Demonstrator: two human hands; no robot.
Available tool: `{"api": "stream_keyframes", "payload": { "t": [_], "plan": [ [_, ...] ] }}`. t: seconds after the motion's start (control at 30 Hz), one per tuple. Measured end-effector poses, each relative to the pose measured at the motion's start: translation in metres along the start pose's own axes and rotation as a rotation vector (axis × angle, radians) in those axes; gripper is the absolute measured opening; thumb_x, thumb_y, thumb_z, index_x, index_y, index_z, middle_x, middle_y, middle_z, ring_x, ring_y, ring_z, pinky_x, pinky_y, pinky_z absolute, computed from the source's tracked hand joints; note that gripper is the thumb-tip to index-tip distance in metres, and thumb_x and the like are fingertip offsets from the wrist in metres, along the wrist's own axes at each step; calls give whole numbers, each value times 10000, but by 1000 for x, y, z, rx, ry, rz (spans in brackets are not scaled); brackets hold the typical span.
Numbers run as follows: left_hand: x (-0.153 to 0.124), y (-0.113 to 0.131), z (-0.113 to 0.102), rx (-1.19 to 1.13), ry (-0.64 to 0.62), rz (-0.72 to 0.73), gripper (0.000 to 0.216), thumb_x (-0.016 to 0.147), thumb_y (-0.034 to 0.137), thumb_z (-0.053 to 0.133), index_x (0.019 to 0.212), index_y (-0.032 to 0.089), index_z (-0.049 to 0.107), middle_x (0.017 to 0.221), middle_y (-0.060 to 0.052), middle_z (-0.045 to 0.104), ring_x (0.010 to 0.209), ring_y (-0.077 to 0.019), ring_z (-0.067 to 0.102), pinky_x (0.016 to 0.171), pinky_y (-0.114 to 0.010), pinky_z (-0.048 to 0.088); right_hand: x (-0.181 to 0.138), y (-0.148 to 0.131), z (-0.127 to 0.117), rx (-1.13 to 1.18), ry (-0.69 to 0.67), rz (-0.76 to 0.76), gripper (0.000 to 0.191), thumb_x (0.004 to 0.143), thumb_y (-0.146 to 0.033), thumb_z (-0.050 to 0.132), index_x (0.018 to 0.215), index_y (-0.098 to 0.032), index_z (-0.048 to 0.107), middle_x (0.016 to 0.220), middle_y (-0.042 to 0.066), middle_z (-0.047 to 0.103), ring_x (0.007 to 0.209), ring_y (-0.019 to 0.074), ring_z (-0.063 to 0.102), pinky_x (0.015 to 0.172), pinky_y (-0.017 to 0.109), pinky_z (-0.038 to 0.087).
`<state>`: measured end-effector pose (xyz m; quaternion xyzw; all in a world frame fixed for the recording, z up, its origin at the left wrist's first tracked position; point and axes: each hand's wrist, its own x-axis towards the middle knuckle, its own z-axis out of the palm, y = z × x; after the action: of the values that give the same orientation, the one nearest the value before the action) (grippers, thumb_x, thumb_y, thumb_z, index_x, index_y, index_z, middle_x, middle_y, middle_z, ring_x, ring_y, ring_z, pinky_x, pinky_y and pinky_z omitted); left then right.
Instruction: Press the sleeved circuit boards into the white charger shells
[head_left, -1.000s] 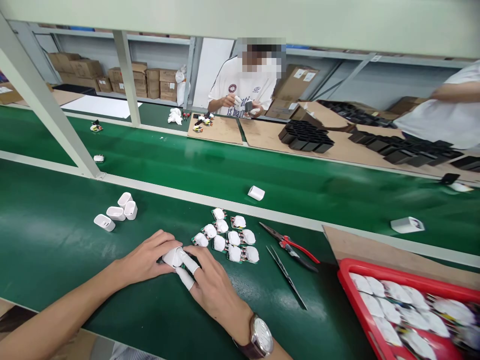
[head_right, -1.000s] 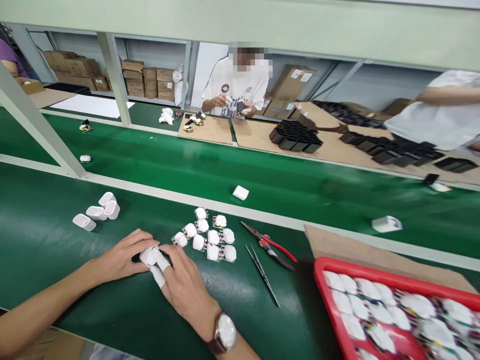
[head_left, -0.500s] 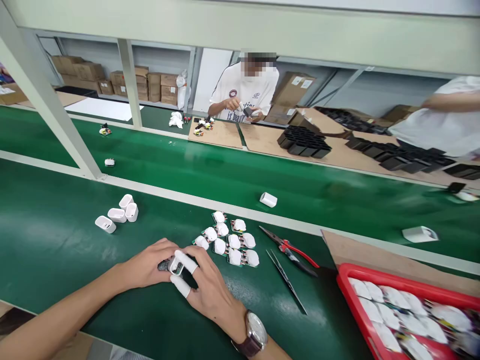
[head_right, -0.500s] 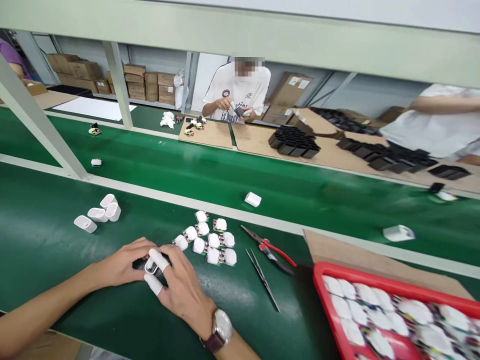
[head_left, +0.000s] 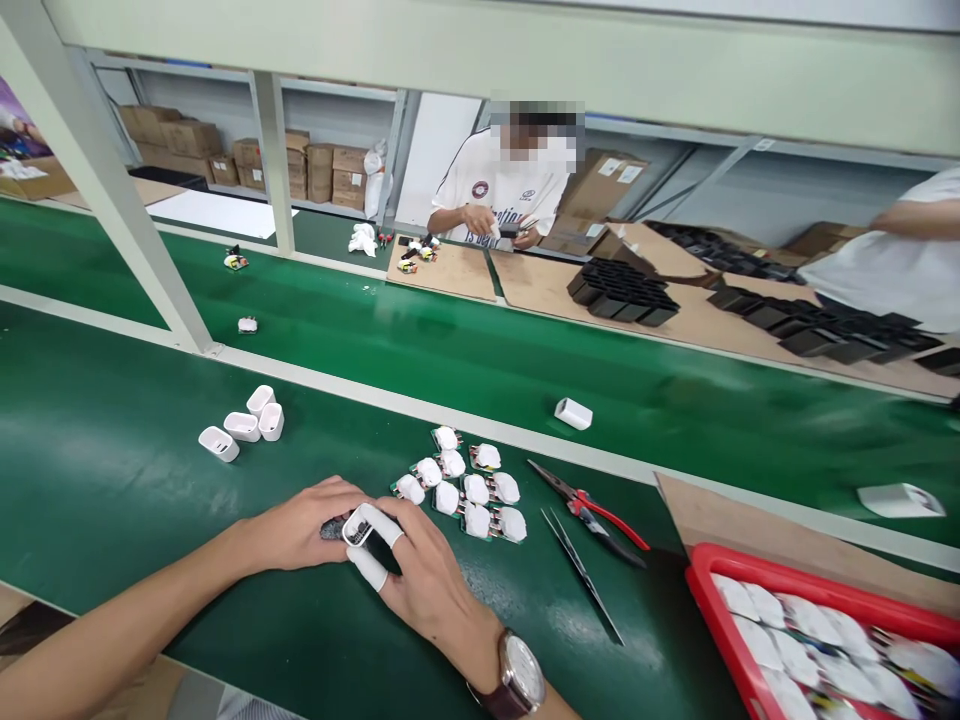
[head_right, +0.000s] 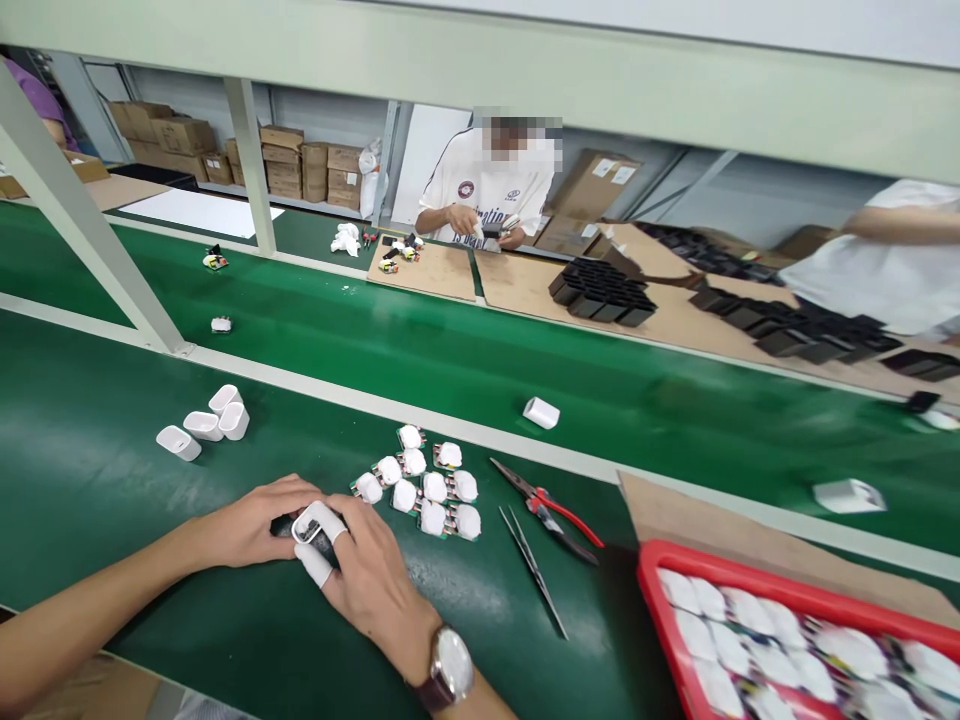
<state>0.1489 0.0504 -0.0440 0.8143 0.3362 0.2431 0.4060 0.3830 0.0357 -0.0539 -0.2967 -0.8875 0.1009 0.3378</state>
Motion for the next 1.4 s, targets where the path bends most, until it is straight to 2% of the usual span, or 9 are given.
{"api": "stream_keyframes", "payload": {
  "t": [0.2, 0.4, 0.5, 0.6, 0.7, 0.97, 1.07, 1.2, 1.4],
  "plan": [
    [1, -2, 1, 32, 7, 26, 323, 970, 191, 706, 1287, 233, 657, 1217, -83, 710, 1128, -261, 650, 1003, -389, 544, 3, -2, 0, -35, -78, 16, 219, 1027, -228, 597, 1240, -183, 613, 1184, 143, 657, 1040, 286, 660, 894, 475, 631],
    [-8, -5, 4, 169, 103, -1, 687, 899, 293, 831, 1504, 257, 506, 1364, -112, 647, 1209, -275, 657, 1037, -402, 575, -6, 8, -20, 33, 133, 95, 398, 1017, -201, 641, 1402, -222, 539, 1241, 136, 684, 1145, 267, 687, 969, 451, 622],
    [-13, -5, 6, 324, 178, 132, 456, 921, 403, 824, 1293, 236, 619, 1280, -108, 663, 1105, -260, 691, 963, -396, 602, -18, 17, -43, -32, 276, 129, 310, 991, -133, 663, 1278, -243, 613, 1143, 102, 708, 1058, 243, 714, 914, 411, 621],
    [-14, -4, 9, 430, 251, 295, 99, 1031, 228, 679, 1118, 213, 635, 1137, -79, 687, 961, -199, 706, 840, -332, 609, -36, 25, -67, -97, 340, 188, 215, 986, -114, 655, 1161, -240, 654, 1067, 85, 704, 968, 224, 719, 857, 379, 618],
    [-12, -1, 13, 454, 297, 349, 105, 1030, 120, 626, 1100, 197, 610, 1150, -96, 685, 945, -189, 711, 764, -300, 608, -58, 31, -83, -146, 351, 247, 192, 988, -130, 656, 1145, -241, 669, 1048, 85, 701, 933, 225, 722, 816, 368, 621],
    [1, 11, 15, 185, 288, 127, 104, 1019, 184, 600, 918, 205, 589, 1015, -70, 709, 806, -167, 706, 673, -285, 595, -74, 35, -88, -190, 253, 216, 260, 1022, -155, 618, 1264, -245, 653, 1156, 112, 702, 985, 240, 718, 821, 399, 639],
    [23, 11, -11, 96, 334, -15, 155, 1025, 267, 599, 885, 206, 575, 997, -62, 704, 822, -170, 718, 694, -286, 601, -56, 35, -86, -218, 178, 167, 250, 1029, -172, 596, 1265, -233, 653, 1196, 124, 702, 1040, 261, 707, 883, 446, 636],
    [85, -4, -75, 549, 316, -159, 100, 952, 235, 629, 859, 201, 618, 1030, -73, 686, 925, -216, 695, 877, -371, 573, -21, 38, -69, -287, -15, 57, 222, 1004, -179, 612, 1217, -194, 671, 1277, 152, 692, 1137, 313, 677, 952, 523, 615],
    [159, -57, -158, 731, 326, -424, 182, 1002, 303, 698, 1079, 138, 697, 1111, -88, 706, 989, -229, 697, 907, -428, 593, 0, 56, -23, -349, -71, -21, 344, 915, -206, 735, 1249, -158, 663, 1291, 152, 712, 1249, 358, 633, 1068, 578, 560]
  ]
}}
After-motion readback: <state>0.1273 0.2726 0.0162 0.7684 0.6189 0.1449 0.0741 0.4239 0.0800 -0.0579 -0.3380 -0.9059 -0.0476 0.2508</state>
